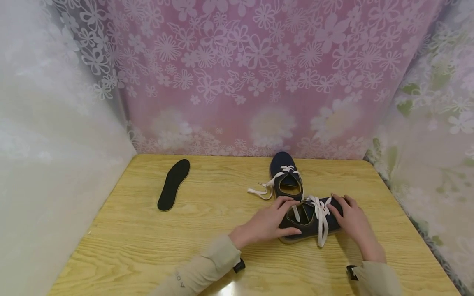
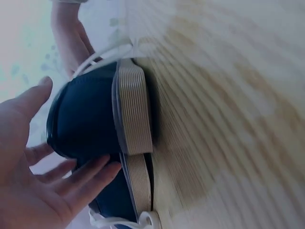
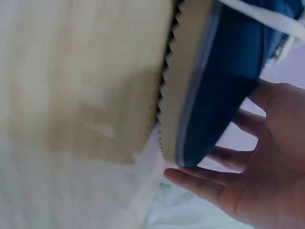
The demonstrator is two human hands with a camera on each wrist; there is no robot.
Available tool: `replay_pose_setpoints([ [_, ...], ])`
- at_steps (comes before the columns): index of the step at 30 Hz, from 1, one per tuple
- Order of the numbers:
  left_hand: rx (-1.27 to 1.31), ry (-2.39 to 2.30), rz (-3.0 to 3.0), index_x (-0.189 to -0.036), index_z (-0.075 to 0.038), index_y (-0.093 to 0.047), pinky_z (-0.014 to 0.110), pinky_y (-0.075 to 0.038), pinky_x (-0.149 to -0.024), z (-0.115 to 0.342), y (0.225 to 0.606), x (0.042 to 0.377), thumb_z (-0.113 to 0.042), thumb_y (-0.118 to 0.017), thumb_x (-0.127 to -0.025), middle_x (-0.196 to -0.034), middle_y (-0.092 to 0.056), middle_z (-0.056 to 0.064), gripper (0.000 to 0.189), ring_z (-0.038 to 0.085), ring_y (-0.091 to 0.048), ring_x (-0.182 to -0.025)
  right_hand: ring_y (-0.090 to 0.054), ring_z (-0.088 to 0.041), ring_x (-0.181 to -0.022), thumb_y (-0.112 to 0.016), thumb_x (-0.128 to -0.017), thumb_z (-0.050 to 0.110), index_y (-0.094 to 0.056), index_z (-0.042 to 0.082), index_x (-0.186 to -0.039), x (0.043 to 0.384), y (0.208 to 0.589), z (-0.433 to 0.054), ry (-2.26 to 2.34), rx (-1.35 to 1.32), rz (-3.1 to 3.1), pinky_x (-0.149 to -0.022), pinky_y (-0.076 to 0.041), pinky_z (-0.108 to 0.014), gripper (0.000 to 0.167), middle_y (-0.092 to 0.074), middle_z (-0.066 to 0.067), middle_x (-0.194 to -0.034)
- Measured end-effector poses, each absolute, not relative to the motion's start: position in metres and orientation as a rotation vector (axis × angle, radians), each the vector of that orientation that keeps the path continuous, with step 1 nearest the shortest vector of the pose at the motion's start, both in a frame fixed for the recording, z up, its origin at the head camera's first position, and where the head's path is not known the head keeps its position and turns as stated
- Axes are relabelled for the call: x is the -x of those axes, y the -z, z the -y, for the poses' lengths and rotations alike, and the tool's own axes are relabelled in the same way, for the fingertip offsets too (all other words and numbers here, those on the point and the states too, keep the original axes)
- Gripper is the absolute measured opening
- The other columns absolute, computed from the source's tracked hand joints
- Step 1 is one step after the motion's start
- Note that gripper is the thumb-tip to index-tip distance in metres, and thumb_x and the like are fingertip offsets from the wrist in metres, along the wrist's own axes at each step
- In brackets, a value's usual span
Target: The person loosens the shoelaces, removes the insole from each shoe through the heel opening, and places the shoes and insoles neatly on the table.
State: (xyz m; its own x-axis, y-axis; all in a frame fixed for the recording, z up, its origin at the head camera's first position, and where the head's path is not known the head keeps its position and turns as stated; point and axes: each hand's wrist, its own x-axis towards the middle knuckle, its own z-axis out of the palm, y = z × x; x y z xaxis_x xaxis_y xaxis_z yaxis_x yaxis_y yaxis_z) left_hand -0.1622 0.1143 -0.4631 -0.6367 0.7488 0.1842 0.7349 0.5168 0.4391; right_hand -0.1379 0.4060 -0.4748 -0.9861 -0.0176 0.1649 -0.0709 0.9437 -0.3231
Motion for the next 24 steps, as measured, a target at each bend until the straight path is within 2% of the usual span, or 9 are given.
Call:
replay_pose_setpoints([
  [5,-1.274,-0.779,-2.769,-0.155,-0.025,-0.038,0.014,-0.04,-0.05,-0.117,0.467,0.157,-0.06,-0.065,-0.092,-0.147,-0.04,0.005,0.077,0.001,-0.047,-0.056,-0.042,-0.072,-0.11,-0.052,-0.107,0.037,-0.048,-0.007,-0.143,0.136,0.481,-0.405,-0.487,-0.021,2.959,-0.092,-0.033,-0.078,0.057,-0.035,-0.051,-0.134],
  [12,-1.195,-0.648,-2.852,-0.153,-0.024,-0.042,0.02,-0.052,-0.073,-0.113,0.467,0.156,-0.069,-0.062,-0.088,-0.134,-0.055,-0.003,0.082,0.007,-0.063,-0.097,-0.047,-0.068,-0.104,-0.055,-0.105,0.04,-0.054,-0.005,-0.136,0.124,0.479,-0.389,-0.383,0.05,2.937,-0.089,-0.036,-0.075,0.055,-0.044,-0.049,-0.124],
  [18,-1.154,-0.605,-2.82,-0.155,-0.025,-0.04,0.023,-0.055,-0.082,-0.098,0.466,0.159,-0.073,-0.062,-0.086,-0.144,-0.055,-0.006,0.087,0.008,-0.063,-0.115,-0.052,-0.06,-0.098,-0.063,-0.101,0.039,-0.061,-0.005,-0.126,0.111,0.475,-0.374,-0.306,0.051,2.901,-0.085,-0.038,-0.072,0.05,-0.05,-0.046,-0.11],
  [24,-1.164,-0.656,-2.751,-0.156,-0.026,-0.04,0.029,-0.054,-0.094,-0.076,0.465,0.164,-0.07,-0.065,-0.086,-0.152,-0.049,-0.007,0.086,0.009,-0.057,-0.128,-0.057,-0.051,-0.07,-0.074,-0.094,0.028,-0.065,-0.002,-0.122,0.102,0.474,-0.362,-0.229,-0.026,2.843,-0.072,-0.045,-0.067,0.042,-0.053,-0.042,-0.098],
])
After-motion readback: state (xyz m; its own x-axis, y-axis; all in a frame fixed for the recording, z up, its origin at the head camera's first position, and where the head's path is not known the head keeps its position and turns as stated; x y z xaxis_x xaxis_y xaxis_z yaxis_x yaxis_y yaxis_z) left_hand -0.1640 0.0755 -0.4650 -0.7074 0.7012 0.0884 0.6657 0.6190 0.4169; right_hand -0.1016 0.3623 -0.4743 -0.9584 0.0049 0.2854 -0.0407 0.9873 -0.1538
